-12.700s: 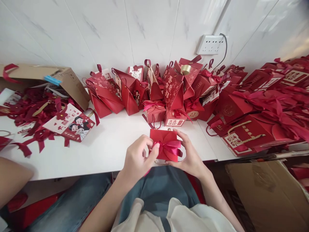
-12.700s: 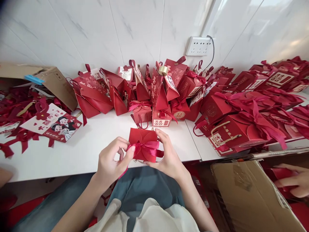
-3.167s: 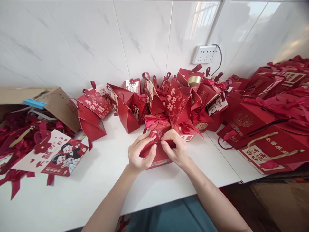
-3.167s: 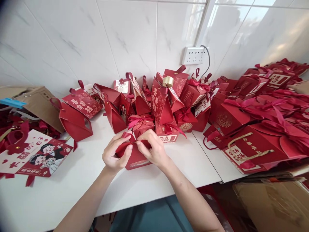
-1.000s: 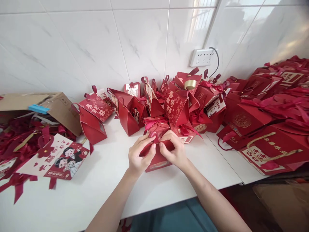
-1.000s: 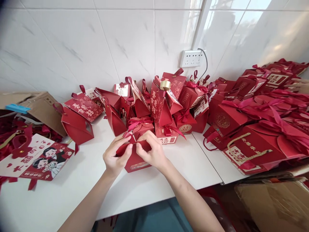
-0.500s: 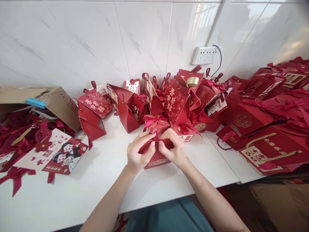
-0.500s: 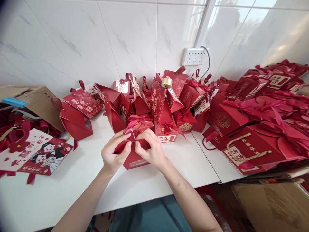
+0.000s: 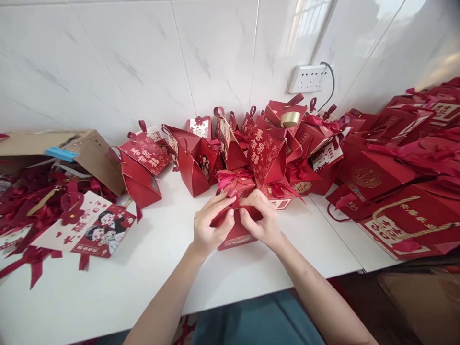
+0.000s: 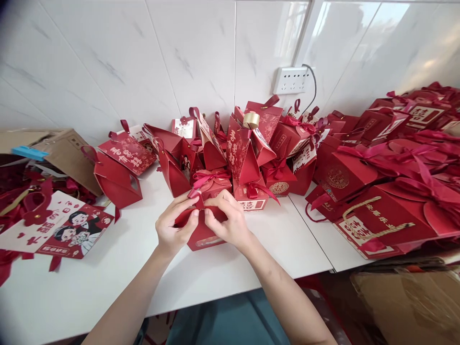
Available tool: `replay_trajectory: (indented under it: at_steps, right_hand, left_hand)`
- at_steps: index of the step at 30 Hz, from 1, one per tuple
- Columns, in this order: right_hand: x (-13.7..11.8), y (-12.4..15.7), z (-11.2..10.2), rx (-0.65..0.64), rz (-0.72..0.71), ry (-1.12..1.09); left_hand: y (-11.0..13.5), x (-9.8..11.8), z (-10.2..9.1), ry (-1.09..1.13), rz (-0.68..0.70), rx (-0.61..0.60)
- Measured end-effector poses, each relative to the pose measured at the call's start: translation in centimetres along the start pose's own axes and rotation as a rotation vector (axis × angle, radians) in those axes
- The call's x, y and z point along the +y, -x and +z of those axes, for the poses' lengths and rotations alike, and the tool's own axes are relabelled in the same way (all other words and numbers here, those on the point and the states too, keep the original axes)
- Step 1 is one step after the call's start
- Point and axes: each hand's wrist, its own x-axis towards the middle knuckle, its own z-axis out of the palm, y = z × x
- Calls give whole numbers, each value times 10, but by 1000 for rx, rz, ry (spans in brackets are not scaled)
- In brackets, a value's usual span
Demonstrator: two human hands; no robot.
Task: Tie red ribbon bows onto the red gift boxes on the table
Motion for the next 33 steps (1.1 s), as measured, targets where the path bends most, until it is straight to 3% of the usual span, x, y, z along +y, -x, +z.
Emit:
replay_trajectory:
  at_steps: [17, 33]
  right_hand:
    - [-1, 1, 0, -2, 8, -36]
    - [1, 0, 1, -12, 0, -37]
  left_hand:
    - [0, -2, 1, -9, 52, -4]
    - [2, 0, 2, 27, -14, 13]
